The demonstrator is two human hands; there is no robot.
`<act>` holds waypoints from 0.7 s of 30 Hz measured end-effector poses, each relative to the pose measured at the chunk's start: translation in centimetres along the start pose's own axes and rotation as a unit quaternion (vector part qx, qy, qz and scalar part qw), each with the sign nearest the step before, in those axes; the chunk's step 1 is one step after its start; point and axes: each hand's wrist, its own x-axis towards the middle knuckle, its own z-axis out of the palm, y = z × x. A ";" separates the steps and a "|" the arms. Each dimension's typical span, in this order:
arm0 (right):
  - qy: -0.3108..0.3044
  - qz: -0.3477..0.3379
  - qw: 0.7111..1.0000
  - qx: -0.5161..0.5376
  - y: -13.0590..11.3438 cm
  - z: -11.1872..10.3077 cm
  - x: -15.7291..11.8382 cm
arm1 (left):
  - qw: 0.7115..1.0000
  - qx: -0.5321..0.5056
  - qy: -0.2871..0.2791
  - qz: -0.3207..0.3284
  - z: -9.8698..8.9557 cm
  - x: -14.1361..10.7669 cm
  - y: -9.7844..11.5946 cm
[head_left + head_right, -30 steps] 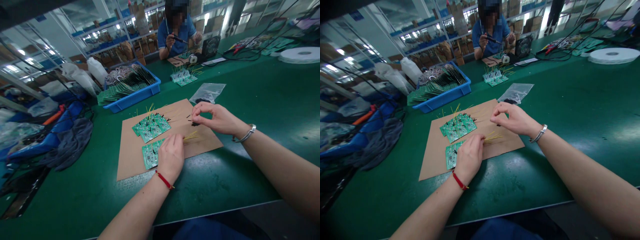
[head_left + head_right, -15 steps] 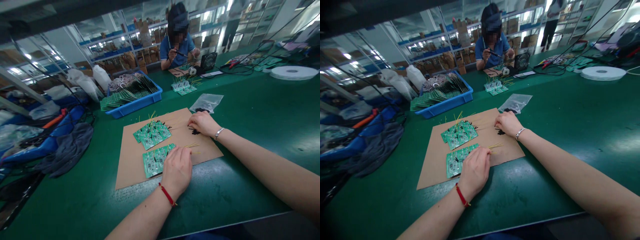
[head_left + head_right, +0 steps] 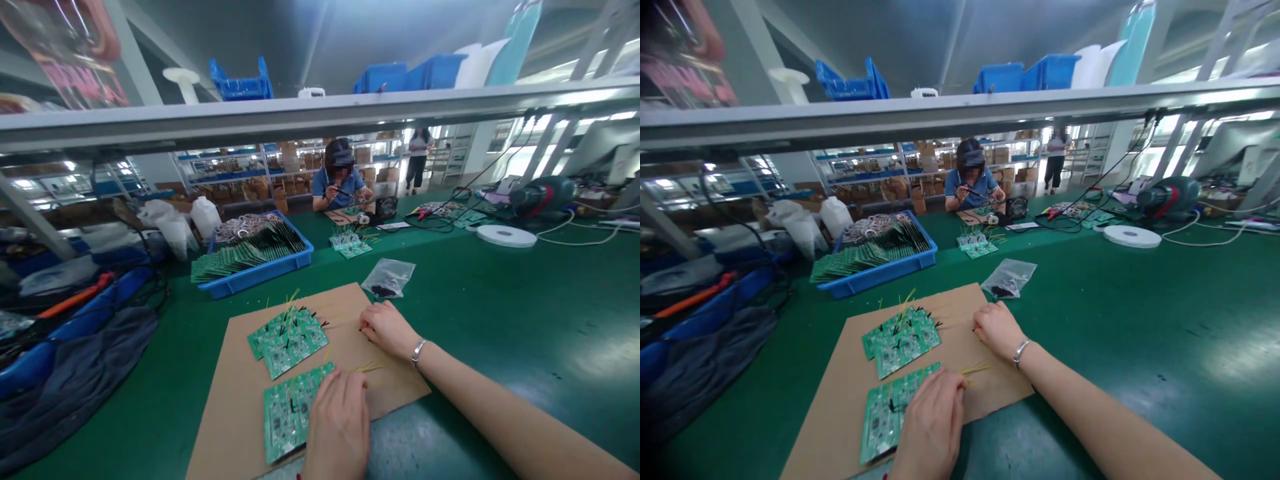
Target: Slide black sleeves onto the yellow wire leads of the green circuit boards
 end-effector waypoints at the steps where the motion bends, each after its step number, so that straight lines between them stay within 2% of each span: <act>1: 0.000 0.006 1.000 0.000 -0.2 0.1 0.0 | 1.000 -0.003 0.006 0.003 0.2 -0.1 -0.1; 5: 0.014 0.032 0.999 0.002 -0.7 0.4 0.0 | 1.000 -0.012 0.027 -0.005 1.1 -0.4 -0.4; 9: 0.037 0.054 0.998 0.027 -1.2 -0.4 -0.5 | 0.999 -0.010 0.027 -0.026 1.4 -0.6 -0.5; 11: 0.023 0.059 0.991 0.120 -1.7 -1.0 -1.3 | 0.999 0.004 0.036 -0.022 1.4 -0.6 -0.5; 12: 0.007 0.061 0.978 0.201 -1.9 -1.2 -1.8 | 0.999 0.015 0.037 -0.014 1.3 -0.6 -0.5; 13: -0.013 0.066 0.953 0.296 -2.2 -1.2 -2.3 | 0.999 0.026 0.035 -0.002 1.2 -0.5 -0.6; 16: -0.060 0.099 0.841 0.528 -3.0 -0.6 -3.7 | 0.999 0.039 0.014 0.035 1.1 -0.4 -0.9; 19: -0.082 0.136 0.745 0.647 -3.4 0.3 -4.3 | 0.999 0.015 -0.008 0.036 0.9 -0.4 -1.1; 21: -0.093 0.145 0.704 0.689 -3.5 0.7 -4.2 | 0.999 -0.016 -0.030 0.020 0.7 -0.3 -1.2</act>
